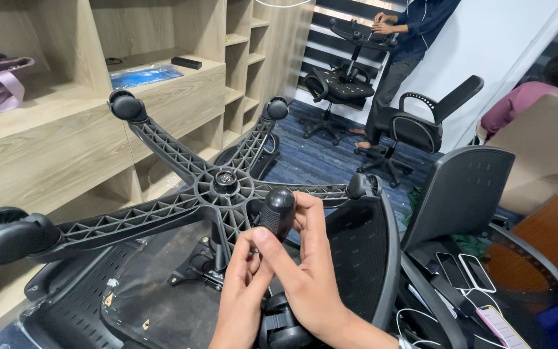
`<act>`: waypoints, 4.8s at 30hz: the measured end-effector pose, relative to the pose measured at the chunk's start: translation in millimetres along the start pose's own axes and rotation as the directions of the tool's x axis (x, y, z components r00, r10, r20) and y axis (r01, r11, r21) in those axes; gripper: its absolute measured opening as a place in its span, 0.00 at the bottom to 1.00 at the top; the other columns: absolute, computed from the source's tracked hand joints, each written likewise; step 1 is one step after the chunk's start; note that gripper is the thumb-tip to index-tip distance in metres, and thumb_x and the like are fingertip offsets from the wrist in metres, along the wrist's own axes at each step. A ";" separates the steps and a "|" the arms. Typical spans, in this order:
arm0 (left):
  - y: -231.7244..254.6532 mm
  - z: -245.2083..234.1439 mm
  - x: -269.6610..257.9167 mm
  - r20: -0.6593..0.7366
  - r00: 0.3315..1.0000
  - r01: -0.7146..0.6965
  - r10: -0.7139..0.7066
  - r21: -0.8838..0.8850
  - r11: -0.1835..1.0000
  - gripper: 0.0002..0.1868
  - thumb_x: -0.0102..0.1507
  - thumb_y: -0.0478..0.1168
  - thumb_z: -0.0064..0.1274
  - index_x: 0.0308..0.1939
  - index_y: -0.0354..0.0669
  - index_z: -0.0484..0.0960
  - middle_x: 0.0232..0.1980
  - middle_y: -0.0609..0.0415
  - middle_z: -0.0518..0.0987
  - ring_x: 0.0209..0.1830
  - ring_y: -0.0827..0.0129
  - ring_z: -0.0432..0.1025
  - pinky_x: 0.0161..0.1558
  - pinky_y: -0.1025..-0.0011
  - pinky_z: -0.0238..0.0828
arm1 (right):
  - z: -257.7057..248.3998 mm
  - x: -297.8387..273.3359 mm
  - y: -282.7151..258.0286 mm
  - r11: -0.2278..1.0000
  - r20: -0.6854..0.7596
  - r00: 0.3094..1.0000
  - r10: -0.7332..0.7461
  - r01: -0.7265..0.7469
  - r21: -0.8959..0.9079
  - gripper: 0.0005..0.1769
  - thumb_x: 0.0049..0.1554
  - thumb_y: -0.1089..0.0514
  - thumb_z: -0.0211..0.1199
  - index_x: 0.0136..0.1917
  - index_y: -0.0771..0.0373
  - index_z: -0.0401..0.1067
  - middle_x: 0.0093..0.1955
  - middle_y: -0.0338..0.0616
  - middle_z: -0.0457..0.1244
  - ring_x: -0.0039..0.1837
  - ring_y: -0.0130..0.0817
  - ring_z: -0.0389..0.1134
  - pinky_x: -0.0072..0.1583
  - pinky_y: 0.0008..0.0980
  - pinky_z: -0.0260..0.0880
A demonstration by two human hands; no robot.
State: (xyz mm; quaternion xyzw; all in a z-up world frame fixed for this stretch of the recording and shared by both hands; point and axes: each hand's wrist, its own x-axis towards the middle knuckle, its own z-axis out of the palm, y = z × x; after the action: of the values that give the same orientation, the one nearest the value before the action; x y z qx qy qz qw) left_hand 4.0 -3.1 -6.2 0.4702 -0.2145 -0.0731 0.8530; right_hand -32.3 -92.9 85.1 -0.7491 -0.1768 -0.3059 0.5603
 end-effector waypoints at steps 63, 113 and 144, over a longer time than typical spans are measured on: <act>-5.1 -1.8 3.2 -0.079 0.992 0.091 -0.099 -0.103 0.991 0.17 0.60 0.30 0.55 0.53 0.39 0.75 0.45 0.57 0.81 0.46 0.78 0.77 0.50 0.77 0.72 | 1.7 2.4 -3.6 0.963 -0.005 0.980 0.199 -0.195 0.184 0.26 0.59 0.63 0.64 0.68 0.66 0.59 0.55 0.43 0.60 0.59 0.29 0.62 0.62 0.31 0.63; 20.4 14.3 -6.8 -0.124 0.992 0.004 0.012 0.132 0.991 0.20 0.67 0.41 0.52 0.62 0.41 0.74 0.48 0.61 0.70 0.40 0.78 0.66 0.46 0.77 0.68 | 2.1 2.3 4.2 0.983 -0.074 0.990 0.117 -0.105 0.148 0.25 0.63 0.63 0.61 0.70 0.68 0.57 0.59 0.45 0.62 0.60 0.29 0.63 0.64 0.32 0.64; 34.1 12.8 1.2 0.009 0.991 0.135 -0.135 -0.011 0.991 0.24 0.73 0.52 0.36 0.51 0.34 0.80 0.47 0.58 0.77 0.48 0.78 0.71 0.50 0.73 0.72 | 0.7 -2.2 -27.1 0.967 0.017 0.980 0.199 -0.199 0.162 0.33 0.70 0.50 0.49 0.81 0.67 0.50 0.58 0.51 0.65 0.58 0.30 0.66 0.63 0.28 0.69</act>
State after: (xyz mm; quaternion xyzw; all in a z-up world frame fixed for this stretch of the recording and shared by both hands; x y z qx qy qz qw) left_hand -3.1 5.3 28.5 0.4781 -0.1854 -0.1339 0.8480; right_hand -50.2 -83.7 103.4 -0.7148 -0.1253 -0.2327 0.6475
